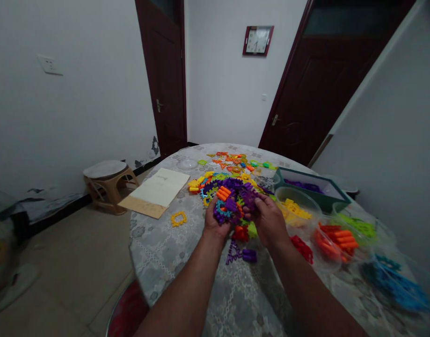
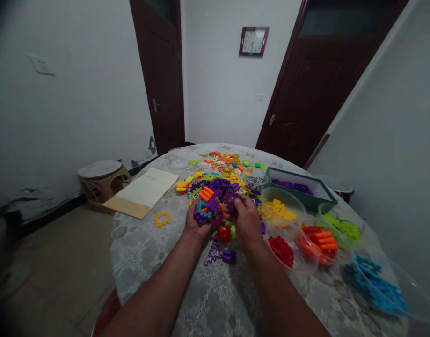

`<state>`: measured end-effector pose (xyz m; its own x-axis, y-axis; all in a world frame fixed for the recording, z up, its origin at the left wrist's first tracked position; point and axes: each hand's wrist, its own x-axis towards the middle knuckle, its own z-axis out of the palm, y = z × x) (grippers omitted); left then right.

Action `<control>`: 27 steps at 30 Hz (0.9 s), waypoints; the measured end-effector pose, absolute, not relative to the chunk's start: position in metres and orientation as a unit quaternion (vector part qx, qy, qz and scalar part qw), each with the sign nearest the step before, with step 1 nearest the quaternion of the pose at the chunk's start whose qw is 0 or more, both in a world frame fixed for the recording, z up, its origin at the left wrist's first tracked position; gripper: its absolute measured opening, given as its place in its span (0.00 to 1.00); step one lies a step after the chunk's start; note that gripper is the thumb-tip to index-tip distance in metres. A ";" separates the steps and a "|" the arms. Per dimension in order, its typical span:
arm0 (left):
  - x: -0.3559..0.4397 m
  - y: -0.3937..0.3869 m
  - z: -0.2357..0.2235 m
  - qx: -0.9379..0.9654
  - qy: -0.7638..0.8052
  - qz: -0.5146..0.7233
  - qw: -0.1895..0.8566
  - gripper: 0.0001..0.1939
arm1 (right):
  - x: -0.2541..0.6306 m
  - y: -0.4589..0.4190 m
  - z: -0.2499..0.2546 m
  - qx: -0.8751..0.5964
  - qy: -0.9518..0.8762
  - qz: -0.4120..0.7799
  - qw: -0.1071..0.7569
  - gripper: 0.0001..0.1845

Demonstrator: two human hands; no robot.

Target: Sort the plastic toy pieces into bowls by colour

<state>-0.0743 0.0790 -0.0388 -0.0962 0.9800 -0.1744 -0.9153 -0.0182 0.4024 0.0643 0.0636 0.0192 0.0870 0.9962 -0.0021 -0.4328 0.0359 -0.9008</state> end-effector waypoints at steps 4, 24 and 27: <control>-0.078 0.077 -0.033 0.070 0.179 0.688 0.700 0.21 | 0.084 0.043 0.012 -0.414 -0.391 0.577 0.585 0.24; -0.076 0.061 -0.019 0.068 0.116 0.632 0.763 0.22 | 0.218 -0.002 0.040 -0.528 -0.617 0.447 0.376 0.20; -0.068 0.060 -0.023 0.064 0.108 0.613 0.780 0.21 | 0.253 0.046 0.058 -0.568 -0.629 0.367 0.382 0.20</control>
